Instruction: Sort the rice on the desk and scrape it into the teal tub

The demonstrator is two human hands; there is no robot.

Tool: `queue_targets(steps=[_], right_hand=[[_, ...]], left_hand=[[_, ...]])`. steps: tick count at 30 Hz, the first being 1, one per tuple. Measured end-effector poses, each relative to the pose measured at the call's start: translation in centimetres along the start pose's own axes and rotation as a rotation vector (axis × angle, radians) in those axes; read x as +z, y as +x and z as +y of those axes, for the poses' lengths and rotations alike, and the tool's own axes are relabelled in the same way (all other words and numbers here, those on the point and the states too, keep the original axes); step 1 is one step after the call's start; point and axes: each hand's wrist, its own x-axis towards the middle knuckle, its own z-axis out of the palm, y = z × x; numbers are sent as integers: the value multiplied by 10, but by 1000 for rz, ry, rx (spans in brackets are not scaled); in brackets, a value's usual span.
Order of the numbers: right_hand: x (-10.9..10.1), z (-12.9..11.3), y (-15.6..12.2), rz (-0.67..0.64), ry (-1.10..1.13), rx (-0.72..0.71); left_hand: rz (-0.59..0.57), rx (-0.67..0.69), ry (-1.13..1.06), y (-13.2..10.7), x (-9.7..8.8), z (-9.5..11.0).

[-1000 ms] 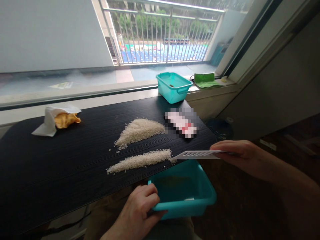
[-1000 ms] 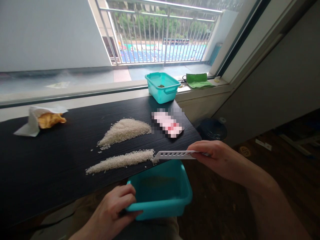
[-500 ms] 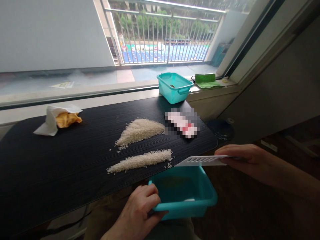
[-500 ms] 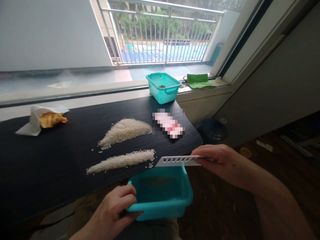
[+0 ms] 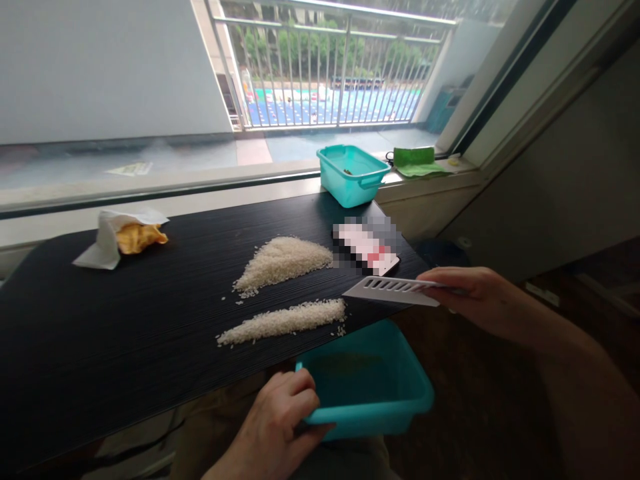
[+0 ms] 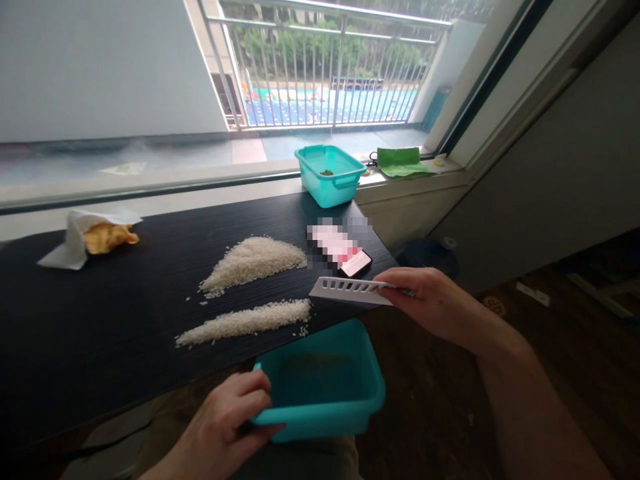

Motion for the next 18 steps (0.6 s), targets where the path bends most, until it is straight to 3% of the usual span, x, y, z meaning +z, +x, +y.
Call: queue_targets(steps=[14, 18], right_hand=[[-6, -6, -18, -147, -39, -1], [-5, -11, -19, -125, -54, -20]], left_hand=[[-21, -18, -25, 0, -1, 0], [-25, -26, -28, 0, -2, 1]])
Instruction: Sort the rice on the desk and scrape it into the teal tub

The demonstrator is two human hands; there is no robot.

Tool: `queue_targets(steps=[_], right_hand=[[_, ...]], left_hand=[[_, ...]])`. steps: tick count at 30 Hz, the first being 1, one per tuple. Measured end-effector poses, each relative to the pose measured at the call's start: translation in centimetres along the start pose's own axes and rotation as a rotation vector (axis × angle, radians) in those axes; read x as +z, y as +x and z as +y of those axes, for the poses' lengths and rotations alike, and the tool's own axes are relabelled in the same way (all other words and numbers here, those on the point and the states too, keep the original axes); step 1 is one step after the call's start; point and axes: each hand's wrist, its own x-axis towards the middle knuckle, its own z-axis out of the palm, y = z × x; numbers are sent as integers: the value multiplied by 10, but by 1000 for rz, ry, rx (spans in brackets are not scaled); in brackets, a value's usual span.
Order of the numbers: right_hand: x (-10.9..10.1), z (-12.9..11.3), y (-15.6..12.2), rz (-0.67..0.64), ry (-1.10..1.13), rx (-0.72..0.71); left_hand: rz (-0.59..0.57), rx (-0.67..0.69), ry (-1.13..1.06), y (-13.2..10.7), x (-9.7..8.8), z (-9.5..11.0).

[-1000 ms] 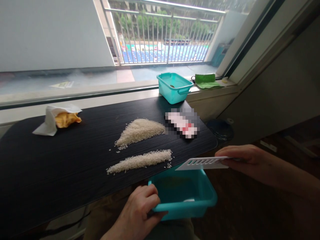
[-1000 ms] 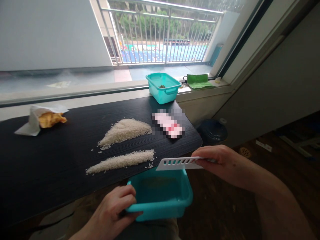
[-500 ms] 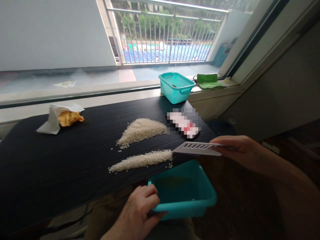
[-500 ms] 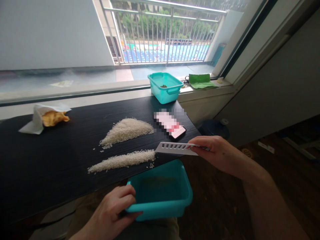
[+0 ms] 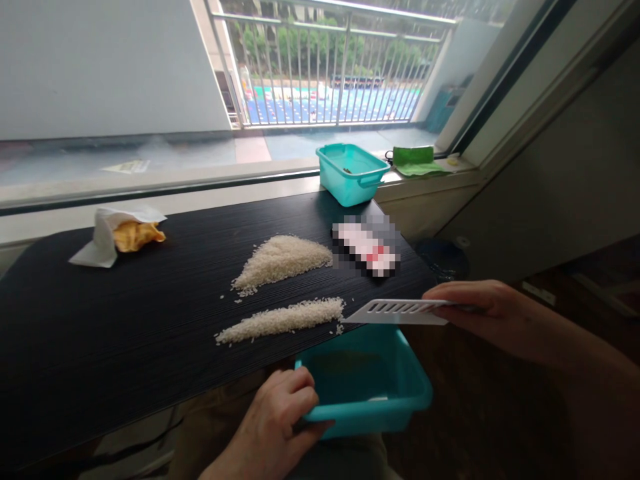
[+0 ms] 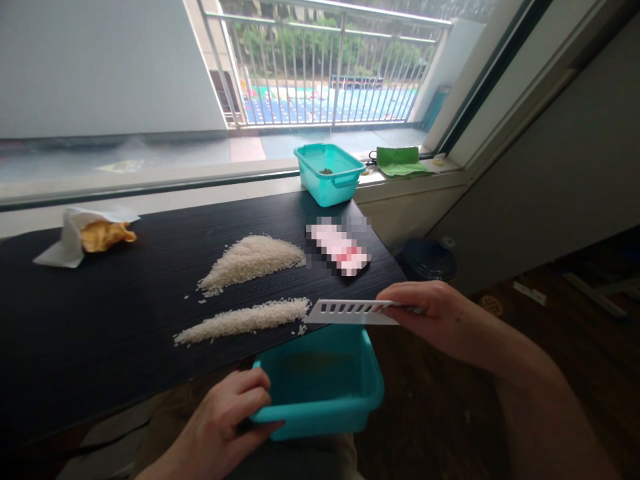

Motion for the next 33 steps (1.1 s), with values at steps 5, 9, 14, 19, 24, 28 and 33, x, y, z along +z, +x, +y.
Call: queue_targets(steps=[5, 9, 14, 19, 24, 28, 33], right_hand=[[2, -4, 2, -24, -9, -10], [5, -4, 7, 1, -3, -47], [6, -4, 12, -37, 6, -71], [9, -11, 18, -61, 54, -79], [5, -13, 14, -114, 78, -79], [-2, -1, 10, 67, 32, -17], [-5, 9, 10, 138, 10, 40]], left_hand=[[-11, 3, -6, 0, -1, 0], [6, -3, 0, -1, 0, -1], [13, 13, 9, -1, 1, 0], [17, 10, 13, -1, 0, 2], [10, 6, 16, -2, -1, 1], [8, -4, 22, -3, 1, -1], [16, -6, 18, -2, 0, 0]])
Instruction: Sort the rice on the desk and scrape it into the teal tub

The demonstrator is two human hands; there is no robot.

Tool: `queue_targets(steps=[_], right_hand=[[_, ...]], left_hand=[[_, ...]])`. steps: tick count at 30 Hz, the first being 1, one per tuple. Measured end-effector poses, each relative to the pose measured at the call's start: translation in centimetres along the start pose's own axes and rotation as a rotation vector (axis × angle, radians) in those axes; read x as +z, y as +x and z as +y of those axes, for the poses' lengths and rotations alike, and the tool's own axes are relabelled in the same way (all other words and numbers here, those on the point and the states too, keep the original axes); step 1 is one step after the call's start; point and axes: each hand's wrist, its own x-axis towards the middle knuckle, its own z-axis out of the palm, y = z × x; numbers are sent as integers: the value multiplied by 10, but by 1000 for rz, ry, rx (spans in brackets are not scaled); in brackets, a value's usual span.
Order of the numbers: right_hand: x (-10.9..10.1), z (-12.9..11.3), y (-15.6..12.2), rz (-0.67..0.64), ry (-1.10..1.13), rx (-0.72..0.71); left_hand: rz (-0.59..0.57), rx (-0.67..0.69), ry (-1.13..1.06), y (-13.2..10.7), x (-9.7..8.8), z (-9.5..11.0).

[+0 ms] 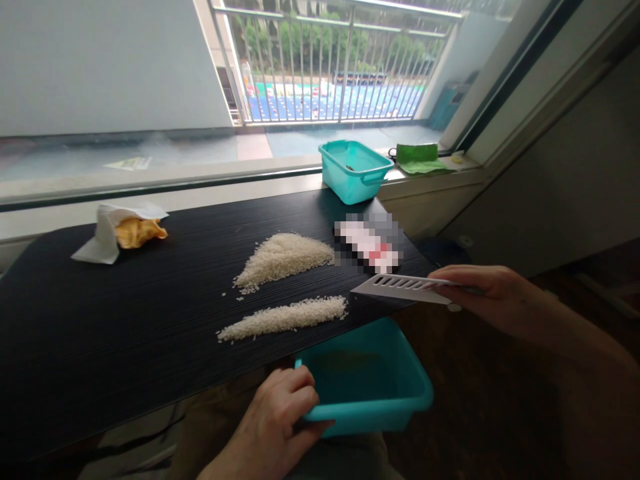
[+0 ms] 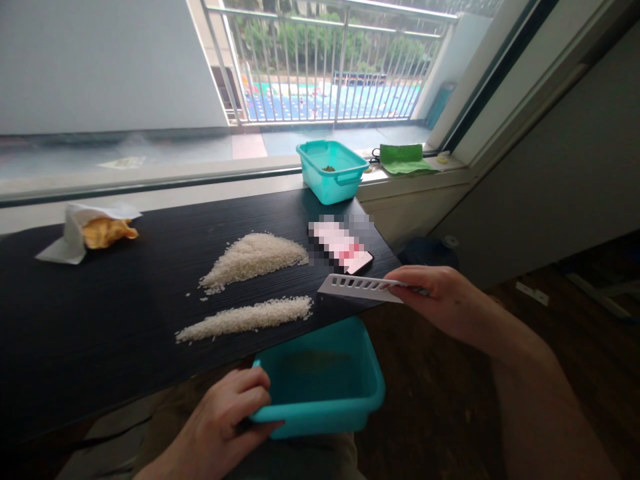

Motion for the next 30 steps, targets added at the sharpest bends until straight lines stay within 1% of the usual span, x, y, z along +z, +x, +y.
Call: queue_targets(steps=[4, 9, 14, 18, 25, 27, 30], right_hand=[[2, -5, -1, -56, 15, -3], [7, -6, 8, 9, 29, -23], [10, -4, 16, -36, 79, -26], [5, -3, 9, -95, 52, -6], [-4, -2, -9, -172, -50, -41], [-4, -3, -11, -149, -55, -34], [-2, -6, -10, -80, -32, -9]], left_hand=[[14, 6, -7, 1, 0, 1], [5, 5, 0, 0, 0, 1], [-5, -5, 0, 1, 0, 1], [-11, -5, -10, 1, 0, 1], [-2, 20, -33, 2, -1, 0], [3, 24, -37, 1, 0, 0], [8, 18, -42, 0, 1, 0]])
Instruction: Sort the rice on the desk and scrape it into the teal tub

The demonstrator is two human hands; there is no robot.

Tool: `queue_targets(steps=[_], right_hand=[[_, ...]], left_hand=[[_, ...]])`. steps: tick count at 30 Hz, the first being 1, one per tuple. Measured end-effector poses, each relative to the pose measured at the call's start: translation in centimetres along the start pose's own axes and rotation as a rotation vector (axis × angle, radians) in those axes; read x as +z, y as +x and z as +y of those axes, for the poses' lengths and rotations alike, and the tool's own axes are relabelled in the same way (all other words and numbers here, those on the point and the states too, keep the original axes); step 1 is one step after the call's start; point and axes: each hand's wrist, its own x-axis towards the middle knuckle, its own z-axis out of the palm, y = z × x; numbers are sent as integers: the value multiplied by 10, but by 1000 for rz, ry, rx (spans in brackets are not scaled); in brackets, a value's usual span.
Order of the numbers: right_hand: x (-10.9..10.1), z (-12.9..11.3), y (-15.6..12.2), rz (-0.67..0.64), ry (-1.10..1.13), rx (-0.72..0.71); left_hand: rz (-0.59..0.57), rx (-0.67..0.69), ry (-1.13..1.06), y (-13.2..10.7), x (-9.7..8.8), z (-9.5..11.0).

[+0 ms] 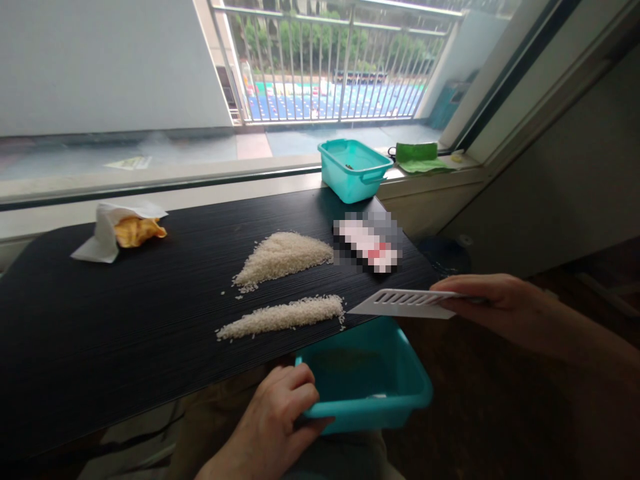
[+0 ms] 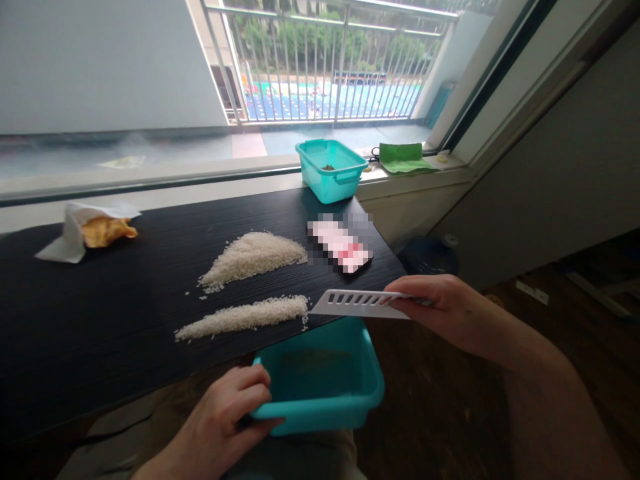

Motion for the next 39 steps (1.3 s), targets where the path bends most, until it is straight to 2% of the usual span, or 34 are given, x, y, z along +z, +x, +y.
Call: queue_targets(steps=[6, 11, 14, 19, 31, 36, 39], right_hand=[[3, 2, 2, -22, 62, 28], [7, 13, 13, 101, 165, 99], [11, 15, 23, 133, 182, 114], [15, 18, 25, 105, 217, 137], [13, 11, 6, -14, 234, 152], [12, 9, 6, 18, 210, 122], [13, 10, 9, -7, 224, 122]], left_hand=[[1, -12, -3, -1, 2, -1], [8, -2, 11, -1, 1, -1], [10, -8, 12, -1, 0, -1], [15, -12, 15, -1, 2, -1], [19, -4, 11, -1, 2, -1], [25, -2, 27, -1, 1, -1], [24, -4, 27, -1, 1, -1]])
